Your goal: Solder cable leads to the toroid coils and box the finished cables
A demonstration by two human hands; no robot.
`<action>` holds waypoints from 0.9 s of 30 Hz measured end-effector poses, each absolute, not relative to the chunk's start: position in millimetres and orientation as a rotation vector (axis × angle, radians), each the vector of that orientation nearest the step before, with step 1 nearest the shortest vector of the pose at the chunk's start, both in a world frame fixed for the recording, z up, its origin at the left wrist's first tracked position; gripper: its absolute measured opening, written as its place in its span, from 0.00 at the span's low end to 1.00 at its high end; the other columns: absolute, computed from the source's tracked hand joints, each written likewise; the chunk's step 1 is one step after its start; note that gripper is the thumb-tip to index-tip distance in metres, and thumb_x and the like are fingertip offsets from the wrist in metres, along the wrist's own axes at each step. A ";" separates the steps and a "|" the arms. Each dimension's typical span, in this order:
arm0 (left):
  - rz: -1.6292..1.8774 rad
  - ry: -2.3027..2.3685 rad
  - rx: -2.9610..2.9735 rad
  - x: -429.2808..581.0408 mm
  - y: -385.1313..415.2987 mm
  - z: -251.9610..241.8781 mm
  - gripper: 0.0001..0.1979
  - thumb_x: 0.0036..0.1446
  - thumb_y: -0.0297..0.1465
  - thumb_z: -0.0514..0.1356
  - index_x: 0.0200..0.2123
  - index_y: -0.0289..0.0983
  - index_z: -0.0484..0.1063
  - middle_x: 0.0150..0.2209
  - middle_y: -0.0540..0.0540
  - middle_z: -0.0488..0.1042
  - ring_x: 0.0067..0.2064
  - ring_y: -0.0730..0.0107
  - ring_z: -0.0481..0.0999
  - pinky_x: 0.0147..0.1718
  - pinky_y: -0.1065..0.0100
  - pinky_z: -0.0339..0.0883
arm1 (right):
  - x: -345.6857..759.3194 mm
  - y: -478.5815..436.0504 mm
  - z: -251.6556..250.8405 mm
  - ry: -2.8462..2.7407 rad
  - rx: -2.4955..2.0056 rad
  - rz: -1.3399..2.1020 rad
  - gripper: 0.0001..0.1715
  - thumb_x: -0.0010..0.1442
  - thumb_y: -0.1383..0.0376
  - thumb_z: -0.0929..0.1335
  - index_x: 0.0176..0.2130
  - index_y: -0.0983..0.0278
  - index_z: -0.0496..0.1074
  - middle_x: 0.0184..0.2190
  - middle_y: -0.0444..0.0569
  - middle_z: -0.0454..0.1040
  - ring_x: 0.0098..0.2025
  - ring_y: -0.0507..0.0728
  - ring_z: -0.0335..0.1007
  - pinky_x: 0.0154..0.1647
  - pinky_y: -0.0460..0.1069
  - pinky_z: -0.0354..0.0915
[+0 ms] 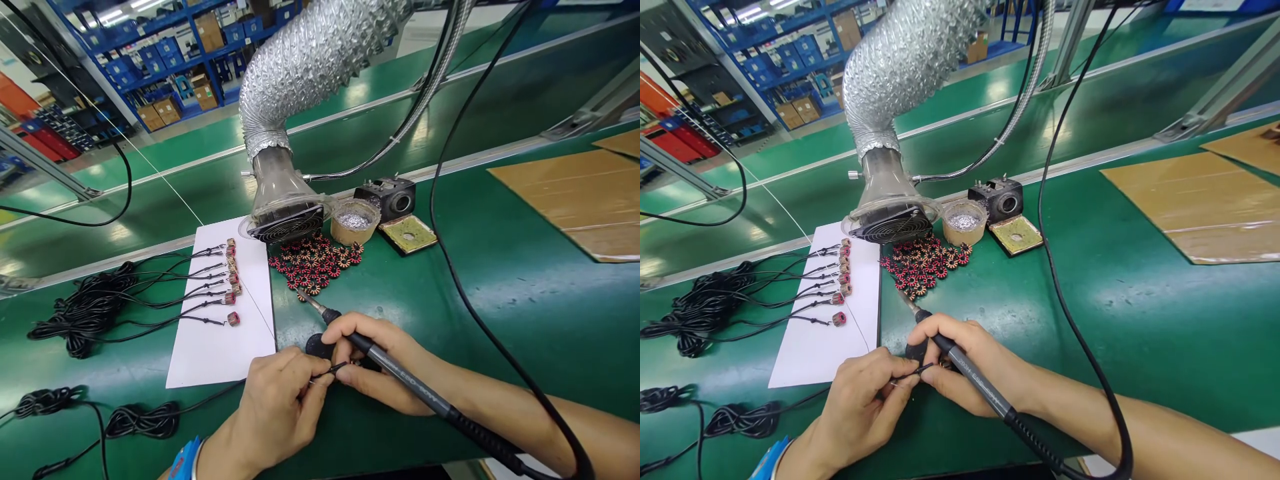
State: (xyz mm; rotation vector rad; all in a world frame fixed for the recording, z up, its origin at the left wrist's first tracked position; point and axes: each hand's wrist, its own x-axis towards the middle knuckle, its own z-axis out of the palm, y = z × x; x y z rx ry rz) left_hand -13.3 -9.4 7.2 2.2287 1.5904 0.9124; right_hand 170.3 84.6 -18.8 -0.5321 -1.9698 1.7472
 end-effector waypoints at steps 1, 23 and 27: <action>0.889 1.587 2.237 -13.5 -9.6 6.3 0.05 0.59 0.24 0.58 0.37 0.36 0.73 0.24 0.50 0.72 0.22 0.75 0.68 0.22 0.72 0.59 | 170.5 84.8 -18.3 -1.996 -0.537 1.714 0.19 0.58 0.72 0.67 0.49 0.62 0.64 0.31 0.43 0.72 0.29 0.49 0.68 0.32 0.44 0.65; 0.885 1.641 2.210 -12.8 -8.3 6.4 0.05 0.60 0.26 0.58 0.38 0.36 0.74 0.25 0.50 0.73 0.22 0.75 0.69 0.22 0.72 0.61 | 176.7 87.3 -18.5 -2.109 -0.410 1.227 0.23 0.56 0.76 0.66 0.50 0.60 0.63 0.33 0.44 0.72 0.32 0.49 0.71 0.33 0.43 0.67; 0.878 1.634 2.257 -12.7 -8.4 4.9 0.06 0.62 0.27 0.56 0.39 0.36 0.74 0.26 0.49 0.73 0.23 0.74 0.70 0.22 0.72 0.61 | 177.1 86.3 -22.2 -2.100 -0.396 1.173 0.22 0.57 0.75 0.67 0.51 0.59 0.64 0.33 0.44 0.73 0.31 0.49 0.72 0.32 0.42 0.68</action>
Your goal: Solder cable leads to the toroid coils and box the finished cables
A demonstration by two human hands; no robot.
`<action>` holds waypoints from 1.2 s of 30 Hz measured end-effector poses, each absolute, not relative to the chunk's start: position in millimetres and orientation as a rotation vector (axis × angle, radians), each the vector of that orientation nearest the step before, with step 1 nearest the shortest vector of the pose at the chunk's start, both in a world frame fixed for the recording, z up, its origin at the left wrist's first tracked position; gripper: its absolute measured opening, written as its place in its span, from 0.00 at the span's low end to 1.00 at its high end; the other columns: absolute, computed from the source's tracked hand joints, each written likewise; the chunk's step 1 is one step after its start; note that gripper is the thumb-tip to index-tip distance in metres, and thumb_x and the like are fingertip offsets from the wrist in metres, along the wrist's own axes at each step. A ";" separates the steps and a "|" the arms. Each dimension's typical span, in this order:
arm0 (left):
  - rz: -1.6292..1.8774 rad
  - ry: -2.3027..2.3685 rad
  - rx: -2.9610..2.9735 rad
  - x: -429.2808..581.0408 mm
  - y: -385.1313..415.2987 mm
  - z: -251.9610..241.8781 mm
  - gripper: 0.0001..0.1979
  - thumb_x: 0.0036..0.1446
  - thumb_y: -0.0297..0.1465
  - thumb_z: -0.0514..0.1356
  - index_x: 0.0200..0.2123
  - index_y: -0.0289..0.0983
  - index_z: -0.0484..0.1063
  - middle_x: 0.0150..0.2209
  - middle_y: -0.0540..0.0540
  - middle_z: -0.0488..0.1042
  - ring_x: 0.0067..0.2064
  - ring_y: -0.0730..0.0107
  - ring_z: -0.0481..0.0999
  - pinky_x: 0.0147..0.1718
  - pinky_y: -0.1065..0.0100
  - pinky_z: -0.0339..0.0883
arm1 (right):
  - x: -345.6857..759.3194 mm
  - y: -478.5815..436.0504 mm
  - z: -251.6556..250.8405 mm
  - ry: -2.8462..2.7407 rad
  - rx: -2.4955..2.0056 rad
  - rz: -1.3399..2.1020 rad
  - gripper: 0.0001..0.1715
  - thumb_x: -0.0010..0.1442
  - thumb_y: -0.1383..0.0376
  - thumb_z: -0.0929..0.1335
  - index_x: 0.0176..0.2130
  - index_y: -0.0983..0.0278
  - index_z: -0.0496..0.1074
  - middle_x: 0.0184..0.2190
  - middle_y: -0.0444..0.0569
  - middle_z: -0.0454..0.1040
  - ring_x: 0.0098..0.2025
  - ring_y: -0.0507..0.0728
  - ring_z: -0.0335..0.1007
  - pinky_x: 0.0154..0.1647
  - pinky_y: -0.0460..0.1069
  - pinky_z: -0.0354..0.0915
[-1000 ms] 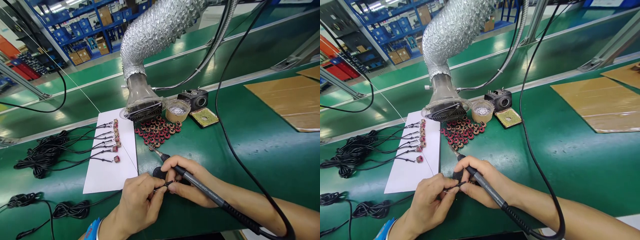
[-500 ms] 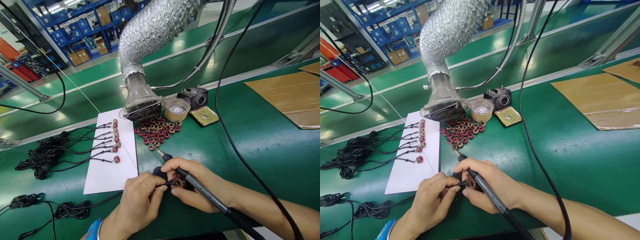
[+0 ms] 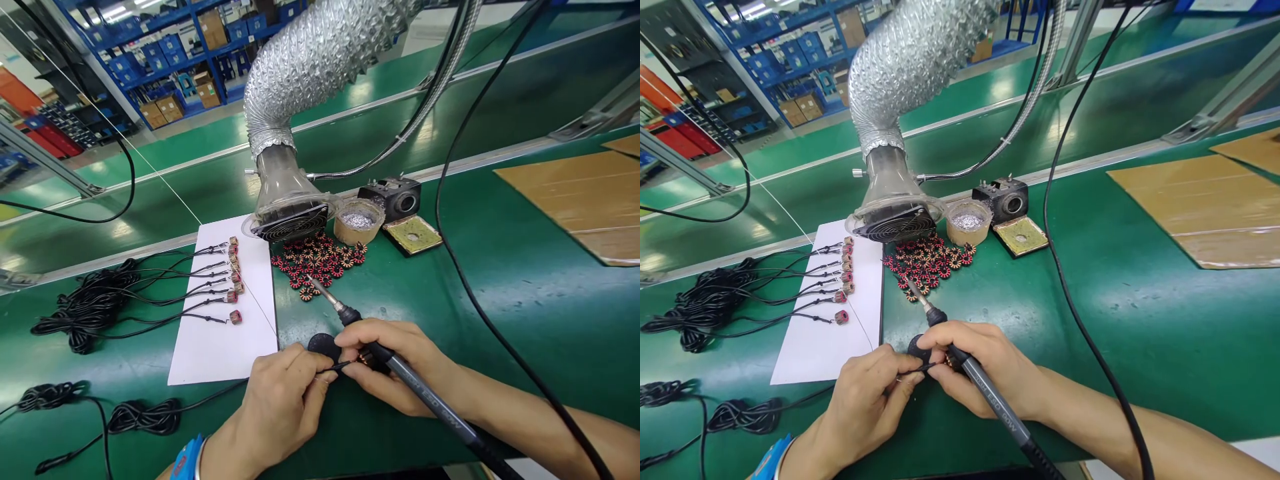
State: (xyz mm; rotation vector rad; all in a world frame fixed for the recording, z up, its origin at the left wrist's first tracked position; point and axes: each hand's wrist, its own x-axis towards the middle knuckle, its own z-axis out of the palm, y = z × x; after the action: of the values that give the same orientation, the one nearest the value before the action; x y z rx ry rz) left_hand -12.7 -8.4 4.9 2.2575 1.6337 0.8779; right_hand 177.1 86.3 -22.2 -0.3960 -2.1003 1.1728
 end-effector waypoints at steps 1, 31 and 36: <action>0.877 1.634 2.263 -12.6 -8.5 5.0 0.06 0.62 0.27 0.56 0.39 0.36 0.73 0.26 0.50 0.73 0.23 0.74 0.70 0.23 0.72 0.61 | 177.2 85.9 -22.0 -2.108 -0.390 1.157 0.22 0.57 0.74 0.67 0.51 0.59 0.64 0.33 0.44 0.73 0.31 0.49 0.72 0.32 0.43 0.69; 0.993 1.641 2.169 -9.9 -10.1 10.7 0.05 0.59 0.25 0.56 0.35 0.35 0.72 0.22 0.53 0.67 0.20 0.76 0.63 0.21 0.72 0.55 | 174.5 84.2 -26.6 -1.961 -0.336 1.625 0.28 0.58 0.68 0.72 0.55 0.56 0.61 0.39 0.46 0.71 0.38 0.52 0.74 0.39 0.46 0.72; 0.997 1.665 2.092 -8.8 -13.1 10.1 0.04 0.58 0.25 0.56 0.33 0.35 0.71 0.22 0.52 0.67 0.21 0.76 0.64 0.21 0.71 0.55 | 173.0 82.6 -21.3 -2.029 -0.377 1.295 0.24 0.57 0.75 0.67 0.51 0.57 0.64 0.35 0.45 0.73 0.33 0.52 0.73 0.34 0.46 0.71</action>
State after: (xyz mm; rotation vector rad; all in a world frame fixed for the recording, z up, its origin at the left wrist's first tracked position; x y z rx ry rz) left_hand -8.8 -13.1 10.1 2.0918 1.6653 0.9974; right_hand 173.0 82.6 -21.3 -0.3766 -2.0292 1.2954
